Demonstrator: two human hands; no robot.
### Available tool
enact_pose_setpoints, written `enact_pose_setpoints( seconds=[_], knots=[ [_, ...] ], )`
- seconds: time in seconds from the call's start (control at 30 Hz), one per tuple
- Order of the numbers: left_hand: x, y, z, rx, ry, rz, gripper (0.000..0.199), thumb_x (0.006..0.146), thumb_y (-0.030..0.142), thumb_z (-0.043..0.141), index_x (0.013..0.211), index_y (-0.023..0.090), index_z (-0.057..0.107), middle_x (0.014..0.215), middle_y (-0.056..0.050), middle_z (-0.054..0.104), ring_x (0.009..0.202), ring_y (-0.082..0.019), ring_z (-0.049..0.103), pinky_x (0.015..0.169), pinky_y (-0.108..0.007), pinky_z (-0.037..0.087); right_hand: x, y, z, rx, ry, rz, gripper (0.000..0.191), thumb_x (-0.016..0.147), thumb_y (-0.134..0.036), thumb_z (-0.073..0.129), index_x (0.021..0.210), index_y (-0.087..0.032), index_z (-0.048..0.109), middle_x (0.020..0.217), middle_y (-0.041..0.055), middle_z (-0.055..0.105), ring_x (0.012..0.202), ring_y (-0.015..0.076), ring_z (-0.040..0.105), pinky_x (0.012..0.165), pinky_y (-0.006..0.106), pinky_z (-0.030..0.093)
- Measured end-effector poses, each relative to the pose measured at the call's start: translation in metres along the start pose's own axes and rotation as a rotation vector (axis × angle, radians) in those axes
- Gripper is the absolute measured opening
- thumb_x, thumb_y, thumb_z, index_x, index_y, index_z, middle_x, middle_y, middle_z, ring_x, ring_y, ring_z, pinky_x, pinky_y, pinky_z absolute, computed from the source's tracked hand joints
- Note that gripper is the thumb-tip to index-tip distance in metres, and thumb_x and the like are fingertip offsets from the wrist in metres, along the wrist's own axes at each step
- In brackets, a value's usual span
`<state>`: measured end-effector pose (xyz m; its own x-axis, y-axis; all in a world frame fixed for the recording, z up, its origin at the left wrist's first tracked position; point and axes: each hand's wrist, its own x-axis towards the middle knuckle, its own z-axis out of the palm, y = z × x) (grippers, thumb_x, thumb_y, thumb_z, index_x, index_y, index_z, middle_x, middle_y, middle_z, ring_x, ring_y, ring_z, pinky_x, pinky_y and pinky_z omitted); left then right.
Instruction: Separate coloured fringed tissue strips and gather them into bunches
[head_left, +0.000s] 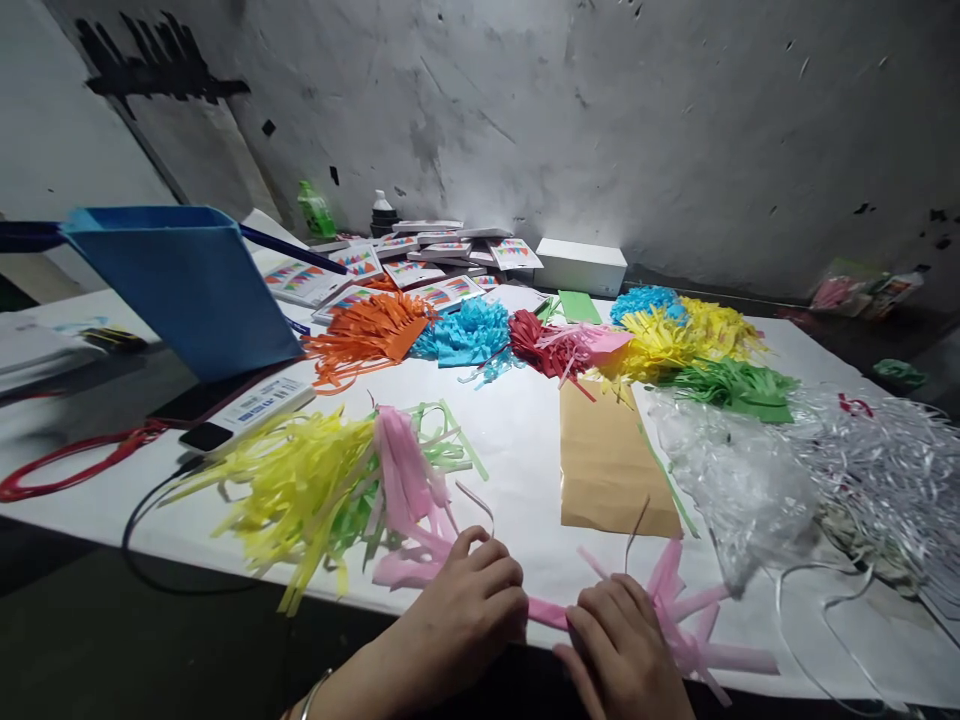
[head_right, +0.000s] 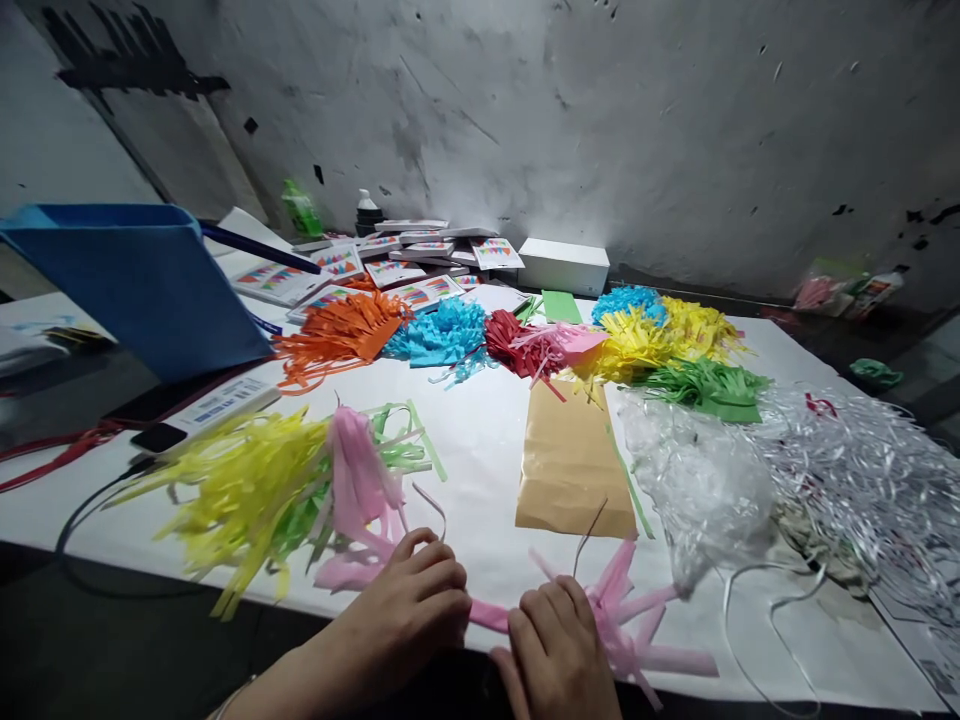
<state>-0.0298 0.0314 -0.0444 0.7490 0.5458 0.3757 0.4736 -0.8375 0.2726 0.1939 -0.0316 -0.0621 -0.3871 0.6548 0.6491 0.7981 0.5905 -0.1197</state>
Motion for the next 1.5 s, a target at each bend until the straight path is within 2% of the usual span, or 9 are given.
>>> enact_pose_setpoints(
  seconds=[0.17, 0.37, 0.57, 0.7, 0.83, 1.1, 1.33, 1.43, 1.5],
  knots=[
    [-0.011, 0.004, 0.012, -0.060, 0.141, 0.053, 0.017, 0.098, 0.025, 0.058, 0.081, 0.024, 0.064, 0.077, 0.002, 0.069, 0.080, -0.016, 0.057, 0.090, -0.038, 0.034, -0.014, -0.003, 0.004, -0.015, 0.055, -0.041, 0.016, 0.095, -0.012, 0.053, 0.084, -0.018, 0.063, 0.075, 0.0004, 0.066, 0.076, 0.0165, 0.061, 0.095, 0.039, 0.042],
    [-0.015, 0.007, 0.017, -0.167, 0.238, -0.003, 0.026, 0.103, 0.024, 0.048, 0.082, 0.023, 0.064, 0.074, 0.001, 0.068, 0.078, -0.017, 0.055, 0.088, -0.039, 0.035, -0.024, -0.013, 0.003, 0.039, 0.079, 0.108, 0.012, 0.093, -0.011, 0.058, 0.094, -0.019, 0.066, 0.084, 0.0012, 0.071, 0.085, 0.0186, 0.065, 0.102, 0.045, 0.039],
    [-0.006, 0.015, 0.004, -0.133, 0.192, -0.047, 0.029, 0.103, 0.017, 0.044, 0.079, 0.021, 0.061, 0.076, 0.001, 0.067, 0.078, -0.016, 0.055, 0.090, -0.037, 0.034, -0.013, -0.026, 0.012, 0.017, 0.097, 0.114, 0.023, 0.097, -0.010, 0.048, 0.099, -0.020, 0.068, 0.084, 0.0012, 0.072, 0.085, 0.0172, 0.067, 0.103, 0.043, 0.037],
    [-0.005, 0.005, 0.004, -0.068, 0.210, 0.028, 0.035, 0.104, 0.016, 0.039, 0.077, 0.022, 0.061, 0.072, 0.002, 0.066, 0.077, -0.016, 0.055, 0.100, -0.040, 0.029, -0.019, -0.015, 0.014, -0.023, 0.084, 0.092, 0.021, 0.096, -0.009, 0.049, 0.100, -0.018, 0.068, 0.088, 0.0030, 0.073, 0.087, 0.0187, 0.065, 0.104, 0.044, 0.037],
    [-0.008, -0.003, 0.008, -0.052, 0.165, 0.035, 0.026, 0.100, 0.013, 0.047, 0.080, 0.022, 0.062, 0.077, 0.002, 0.067, 0.080, -0.016, 0.055, 0.100, -0.040, 0.028, -0.026, -0.007, 0.014, -0.027, 0.086, 0.097, 0.019, 0.097, -0.010, 0.051, 0.097, -0.017, 0.068, 0.090, 0.0035, 0.072, 0.091, 0.0199, 0.064, 0.107, 0.045, 0.034],
    [-0.008, 0.010, 0.004, -0.207, 0.116, -0.158, 0.020, 0.094, 0.008, 0.044, 0.081, 0.019, 0.056, 0.085, -0.003, 0.063, 0.084, -0.020, 0.052, 0.087, -0.040, 0.032, -0.005, -0.021, 0.022, 0.071, 0.109, 0.244, 0.030, 0.103, -0.017, 0.038, 0.090, -0.019, 0.064, 0.081, 0.0011, 0.066, 0.084, 0.0169, 0.058, 0.104, 0.043, 0.030],
    [0.001, 0.019, -0.006, -0.068, -0.008, -0.339, 0.013, 0.090, 0.010, 0.051, 0.082, 0.018, 0.057, 0.093, -0.005, 0.061, 0.085, -0.023, 0.053, 0.083, -0.042, 0.033, -0.001, -0.020, 0.015, 0.039, 0.052, 0.415, 0.024, 0.096, -0.016, 0.044, 0.076, -0.023, 0.056, 0.077, 0.0001, 0.061, 0.078, 0.0197, 0.055, 0.099, 0.046, 0.029],
    [0.002, 0.016, 0.001, -0.049, 0.044, -0.285, 0.018, 0.090, 0.006, 0.052, 0.080, 0.019, 0.059, 0.090, -0.002, 0.063, 0.082, -0.020, 0.053, 0.085, -0.042, 0.031, 0.001, -0.022, 0.014, 0.013, 0.089, 0.395, 0.025, 0.097, -0.015, 0.042, 0.086, -0.022, 0.063, 0.085, 0.0022, 0.065, 0.086, 0.0214, 0.059, 0.106, 0.050, 0.026],
    [0.000, 0.014, 0.007, -0.045, 0.089, -0.197, 0.019, 0.091, 0.006, 0.054, 0.079, 0.019, 0.059, 0.087, 0.000, 0.065, 0.082, -0.019, 0.054, 0.092, -0.043, 0.029, 0.005, -0.023, 0.016, 0.003, 0.113, 0.280, 0.029, 0.099, -0.013, 0.038, 0.099, -0.020, 0.066, 0.090, 0.0042, 0.068, 0.092, 0.0222, 0.060, 0.110, 0.049, 0.024]
  ],
)
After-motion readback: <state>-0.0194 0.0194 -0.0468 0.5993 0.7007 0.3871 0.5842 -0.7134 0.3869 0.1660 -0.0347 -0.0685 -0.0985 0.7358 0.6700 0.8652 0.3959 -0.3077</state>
